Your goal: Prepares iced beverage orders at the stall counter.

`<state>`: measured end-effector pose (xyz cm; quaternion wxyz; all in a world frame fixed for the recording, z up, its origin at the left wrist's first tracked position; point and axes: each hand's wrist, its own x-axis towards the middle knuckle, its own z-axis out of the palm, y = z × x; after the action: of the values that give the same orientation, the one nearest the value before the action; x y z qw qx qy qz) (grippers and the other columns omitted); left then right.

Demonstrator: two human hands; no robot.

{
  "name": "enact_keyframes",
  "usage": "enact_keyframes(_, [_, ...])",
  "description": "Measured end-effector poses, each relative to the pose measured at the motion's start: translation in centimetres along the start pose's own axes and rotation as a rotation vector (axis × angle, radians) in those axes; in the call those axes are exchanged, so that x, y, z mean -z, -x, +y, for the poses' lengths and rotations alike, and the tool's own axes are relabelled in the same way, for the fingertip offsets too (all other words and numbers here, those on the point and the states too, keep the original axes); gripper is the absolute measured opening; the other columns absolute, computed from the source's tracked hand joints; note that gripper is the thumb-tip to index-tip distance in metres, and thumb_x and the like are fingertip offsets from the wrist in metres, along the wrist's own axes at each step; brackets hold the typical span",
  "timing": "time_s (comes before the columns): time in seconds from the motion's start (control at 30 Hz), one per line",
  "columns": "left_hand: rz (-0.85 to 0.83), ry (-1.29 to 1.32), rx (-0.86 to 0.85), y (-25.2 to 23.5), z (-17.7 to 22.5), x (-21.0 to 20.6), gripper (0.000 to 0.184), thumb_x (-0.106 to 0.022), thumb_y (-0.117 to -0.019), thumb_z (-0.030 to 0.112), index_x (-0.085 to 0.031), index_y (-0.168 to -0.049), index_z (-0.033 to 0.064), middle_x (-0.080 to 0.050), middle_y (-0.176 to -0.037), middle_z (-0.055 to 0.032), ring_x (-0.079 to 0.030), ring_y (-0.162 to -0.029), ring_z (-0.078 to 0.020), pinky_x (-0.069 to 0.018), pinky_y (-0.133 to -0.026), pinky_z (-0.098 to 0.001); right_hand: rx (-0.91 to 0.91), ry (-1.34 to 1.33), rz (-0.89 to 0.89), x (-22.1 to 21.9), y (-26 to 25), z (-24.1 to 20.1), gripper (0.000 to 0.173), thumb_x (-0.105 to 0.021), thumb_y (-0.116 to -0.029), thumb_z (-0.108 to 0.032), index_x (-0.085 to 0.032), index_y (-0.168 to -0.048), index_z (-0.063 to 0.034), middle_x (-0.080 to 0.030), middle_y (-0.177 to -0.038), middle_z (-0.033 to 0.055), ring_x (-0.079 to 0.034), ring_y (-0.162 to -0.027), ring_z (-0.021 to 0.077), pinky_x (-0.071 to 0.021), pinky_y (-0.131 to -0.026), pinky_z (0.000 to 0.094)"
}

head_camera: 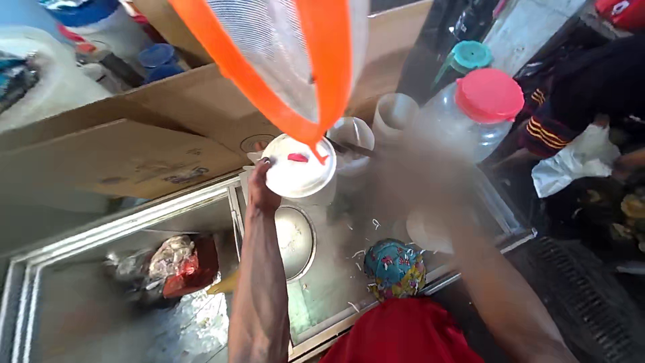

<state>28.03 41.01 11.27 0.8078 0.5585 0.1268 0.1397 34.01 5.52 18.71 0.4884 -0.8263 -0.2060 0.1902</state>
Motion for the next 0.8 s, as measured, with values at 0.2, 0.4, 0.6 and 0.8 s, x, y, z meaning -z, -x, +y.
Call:
enact_keyframes(0.2, [0.138,0.035,0.076,1.2,0.0,-3.6,0.022,-0.036,-0.1041,0.019,-0.057,-0.110,0.0201,-0.071,-0.095,0.0048,-0.069,-0.088,-0.0068,-0.0606,-0.078,-0.0306,-0.286,0.249,0.347,5.3,12.9,10.7,0.052,-0.050,-0.1058,-0.038,-0.057,-0.143,-0.0032,-0.063,-0.130,0.0205,-0.064,-0.117,0.0287,-0.0547,-0.097,0.0454])
enact_keyframes(0.4, [0.207,-0.085,0.043,4.2,0.1,-8.3,0.026,-0.033,-0.1028,0.011,-0.057,-0.110,0.0169,-0.070,-0.091,0.0063,-0.069,-0.084,-0.0032,-0.0602,-0.076,-0.0257,-0.104,0.197,0.468,1.2,17.5,11.4,0.050,-0.056,-0.1034,-0.033,-0.060,-0.137,0.0035,-0.067,-0.123,0.0208,-0.067,-0.109,0.0252,-0.0584,-0.091,0.0385])
enact_keyframes(0.6, [0.236,-0.187,-0.015,6.9,0.6,-11.2,0.024,-0.032,-0.1016,0.010,-0.054,-0.113,0.0127,-0.069,-0.089,0.0050,-0.069,-0.083,-0.0034,-0.0605,-0.077,-0.0255,-0.037,-0.270,0.090,-7.4,13.9,8.3,0.077,-0.065,-0.0972,-0.046,-0.042,-0.154,-0.0003,-0.055,-0.148,0.0182,-0.058,-0.133,0.0249,-0.0540,-0.105,0.0426])
enact_keyframes(0.8, [0.215,-0.326,-0.039,8.8,0.4,-14.0,0.029,-0.044,-0.0969,0.007,-0.047,-0.125,0.0050,-0.067,-0.095,0.0022,-0.068,-0.086,-0.0053,-0.0597,-0.079,-0.0263,-0.073,-0.744,-0.107,-11.4,8.2,9.0,0.126,-0.086,-0.0792,-0.042,-0.002,-0.166,-0.0061,-0.006,-0.172,0.0186,-0.026,-0.155,0.0307,-0.0454,-0.114,0.0473])
